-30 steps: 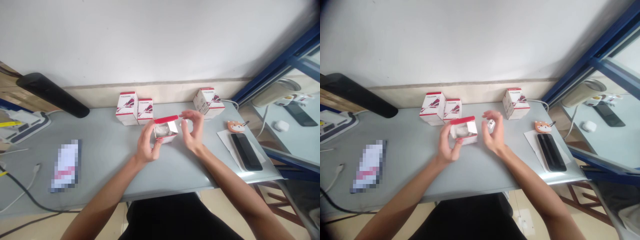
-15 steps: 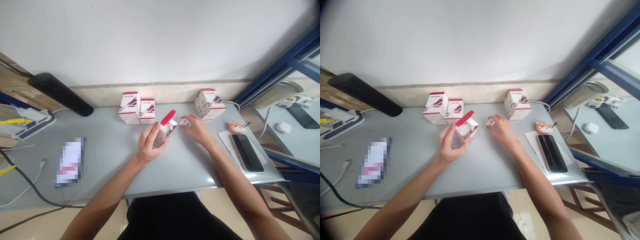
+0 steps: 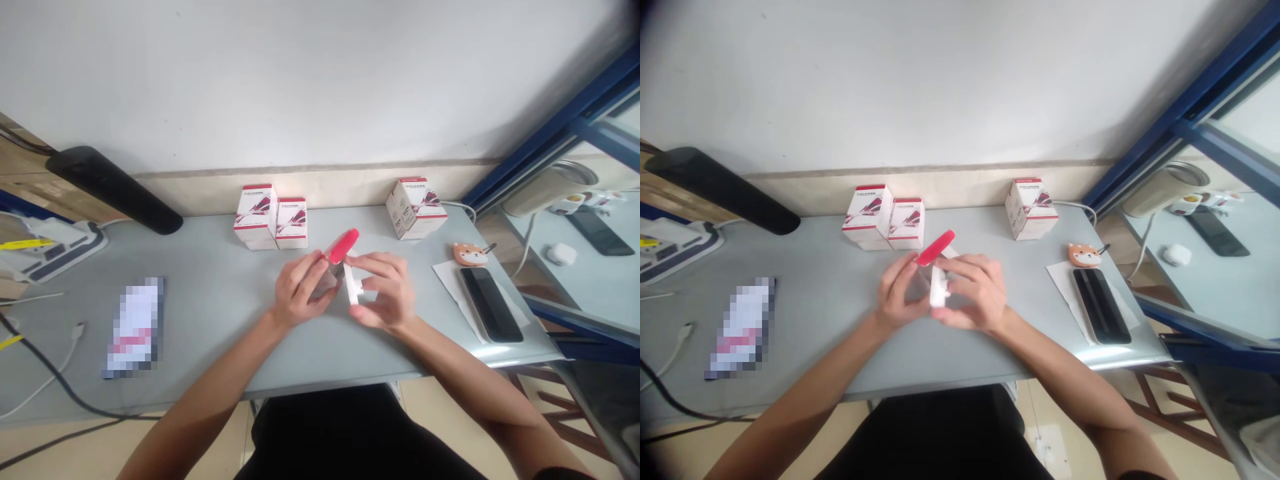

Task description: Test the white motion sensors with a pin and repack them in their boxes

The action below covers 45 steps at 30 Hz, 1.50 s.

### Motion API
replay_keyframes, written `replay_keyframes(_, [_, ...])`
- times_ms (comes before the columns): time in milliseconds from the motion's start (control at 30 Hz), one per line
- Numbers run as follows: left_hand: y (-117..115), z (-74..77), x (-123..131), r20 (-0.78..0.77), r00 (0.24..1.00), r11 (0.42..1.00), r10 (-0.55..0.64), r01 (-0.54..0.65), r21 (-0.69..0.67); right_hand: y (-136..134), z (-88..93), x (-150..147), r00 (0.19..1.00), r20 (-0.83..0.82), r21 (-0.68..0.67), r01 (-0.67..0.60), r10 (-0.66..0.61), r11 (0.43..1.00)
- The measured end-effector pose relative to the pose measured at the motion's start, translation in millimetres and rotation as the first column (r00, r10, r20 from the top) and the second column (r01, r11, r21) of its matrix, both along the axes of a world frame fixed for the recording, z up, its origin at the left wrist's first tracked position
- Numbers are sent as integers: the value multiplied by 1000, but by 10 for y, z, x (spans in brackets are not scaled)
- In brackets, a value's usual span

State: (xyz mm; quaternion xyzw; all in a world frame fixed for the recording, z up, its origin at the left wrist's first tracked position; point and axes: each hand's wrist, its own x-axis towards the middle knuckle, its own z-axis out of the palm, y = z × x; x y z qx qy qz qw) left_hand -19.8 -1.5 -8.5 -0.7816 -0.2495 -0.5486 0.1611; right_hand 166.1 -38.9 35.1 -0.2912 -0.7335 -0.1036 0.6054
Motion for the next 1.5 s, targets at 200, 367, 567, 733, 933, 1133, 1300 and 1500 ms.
replay_keyframes(200, [8,6,16,60,997,999,-53,53,-5,-20,-33,-27,997,-25,-194,62,-68,979])
replay_keyframes(367, [39,58,11,27,999,999,-40,40,-9,16,-43,-39,975,82,-164,216,-205,963])
replay_keyframes(567, [63,80,8,52,995,996,-79,81,-39,40,-57,-44,929,97,-191,369,-357,910])
replay_keyframes(733, [78,56,3,40,996,996,-78,80,-38,61,-71,-39,949,40,-250,311,-311,917])
replay_keyframes(933, [83,-3,-1,27,999,998,-42,43,-48,85,-83,-23,950,87,-255,313,-301,915])
replay_keyframes(1133, [49,8,13,-12,999,999,-43,43,0,38,-32,-86,975,60,-286,221,-213,932])
replay_keyframes(1300, [41,4,-11,23,1000,1000,-13,13,19,45,-49,-102,988,67,-317,152,-138,936])
replay_keyframes(1500, [48,-7,-83,99,995,996,-10,19,-92,77,-64,-33,970,244,-355,89,0,931])
